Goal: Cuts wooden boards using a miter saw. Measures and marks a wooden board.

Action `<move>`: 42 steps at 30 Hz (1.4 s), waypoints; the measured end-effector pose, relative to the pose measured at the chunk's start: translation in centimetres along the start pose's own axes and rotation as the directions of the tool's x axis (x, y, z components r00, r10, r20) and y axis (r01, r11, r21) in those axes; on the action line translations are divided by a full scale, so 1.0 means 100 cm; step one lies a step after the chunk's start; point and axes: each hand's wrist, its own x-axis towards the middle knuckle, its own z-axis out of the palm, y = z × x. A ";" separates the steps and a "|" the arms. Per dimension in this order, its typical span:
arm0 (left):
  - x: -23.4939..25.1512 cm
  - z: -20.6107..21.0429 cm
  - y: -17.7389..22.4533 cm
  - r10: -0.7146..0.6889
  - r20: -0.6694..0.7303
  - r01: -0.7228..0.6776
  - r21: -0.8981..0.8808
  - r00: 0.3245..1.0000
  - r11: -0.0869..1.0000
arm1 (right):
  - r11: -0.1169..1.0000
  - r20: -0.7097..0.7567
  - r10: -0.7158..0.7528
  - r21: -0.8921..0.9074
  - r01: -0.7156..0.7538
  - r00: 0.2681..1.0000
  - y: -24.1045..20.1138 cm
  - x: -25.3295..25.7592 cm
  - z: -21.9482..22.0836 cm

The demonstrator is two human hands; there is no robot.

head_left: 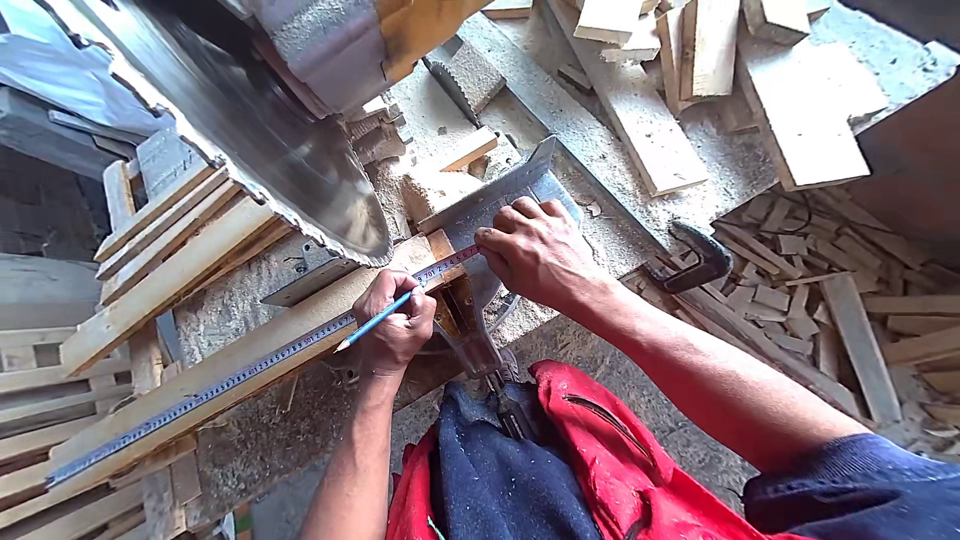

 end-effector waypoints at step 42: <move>-0.036 -0.061 0.010 -0.094 0.107 0.128 -0.380 0.990 0.916 | 0.998 -0.029 0.040 0.057 -0.038 0.999 -0.013 -0.005 -0.011</move>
